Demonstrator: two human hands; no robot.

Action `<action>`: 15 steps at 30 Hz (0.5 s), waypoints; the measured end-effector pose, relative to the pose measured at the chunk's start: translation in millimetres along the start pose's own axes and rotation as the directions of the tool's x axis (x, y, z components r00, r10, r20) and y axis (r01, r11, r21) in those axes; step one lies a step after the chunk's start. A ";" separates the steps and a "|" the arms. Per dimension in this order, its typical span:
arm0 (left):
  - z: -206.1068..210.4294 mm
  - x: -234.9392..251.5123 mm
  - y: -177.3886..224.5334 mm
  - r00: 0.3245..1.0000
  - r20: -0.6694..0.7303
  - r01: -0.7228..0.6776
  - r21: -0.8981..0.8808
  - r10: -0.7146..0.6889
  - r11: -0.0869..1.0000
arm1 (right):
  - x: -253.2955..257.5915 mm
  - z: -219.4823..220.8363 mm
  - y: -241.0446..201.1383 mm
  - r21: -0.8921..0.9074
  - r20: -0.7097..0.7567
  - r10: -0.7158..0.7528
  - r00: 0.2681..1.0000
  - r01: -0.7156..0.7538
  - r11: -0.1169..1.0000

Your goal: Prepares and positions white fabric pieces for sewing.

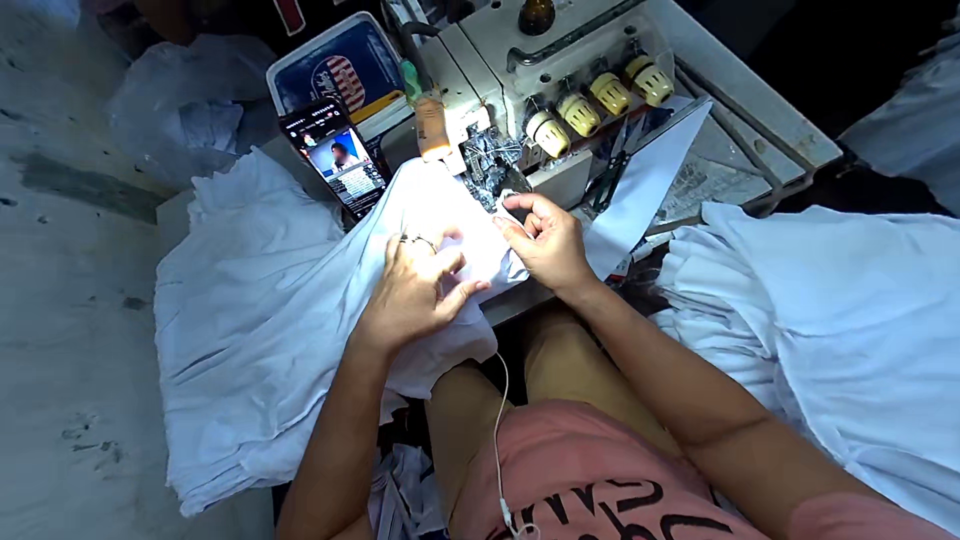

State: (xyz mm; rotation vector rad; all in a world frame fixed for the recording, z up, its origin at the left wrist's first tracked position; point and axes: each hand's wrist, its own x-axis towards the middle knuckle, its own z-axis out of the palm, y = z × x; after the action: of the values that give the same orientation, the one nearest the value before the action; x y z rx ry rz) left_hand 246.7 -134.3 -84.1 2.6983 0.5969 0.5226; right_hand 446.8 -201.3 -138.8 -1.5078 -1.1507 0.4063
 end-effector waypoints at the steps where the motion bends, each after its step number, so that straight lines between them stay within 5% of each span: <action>1: -7.3 -0.3 5.2 0.999 0.013 -0.031 -0.121 0.033 0.992 | -0.4 2.2 1.2 -0.025 -0.030 -0.028 0.999 0.028 0.999; 4: -38.3 1.6 23.1 0.984 0.150 -0.017 -0.456 0.096 0.890 | 0.9 -0.2 8.2 0.019 -0.102 0.017 0.995 -0.015 1.000; 7: -63.6 2.9 31.5 0.968 0.235 0.038 -0.472 0.084 0.881 | -0.6 -14.6 16.0 0.128 -0.189 0.165 0.968 -0.143 0.981; 10: -74.9 7.5 36.4 0.972 0.224 0.049 -0.495 0.073 0.867 | -17.4 -23.2 13.2 0.047 -0.172 -0.160 0.972 0.170 0.984; 12: -75.6 13.2 37.3 0.971 0.221 0.043 -0.534 0.090 0.844 | -15.3 -20.2 11.6 -0.007 -0.073 -0.399 0.914 0.400 0.916; 15: -77.2 22.9 42.6 0.961 0.249 0.019 -0.499 0.122 0.866 | 0.6 -4.3 10.2 -0.029 0.039 -0.569 0.821 0.570 0.821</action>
State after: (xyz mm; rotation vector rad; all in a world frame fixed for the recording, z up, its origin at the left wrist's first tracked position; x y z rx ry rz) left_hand 248.3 -142.4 6.6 2.2365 0.2627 0.2592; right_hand 454.8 -201.9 -146.4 -1.1129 -1.5706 -0.0108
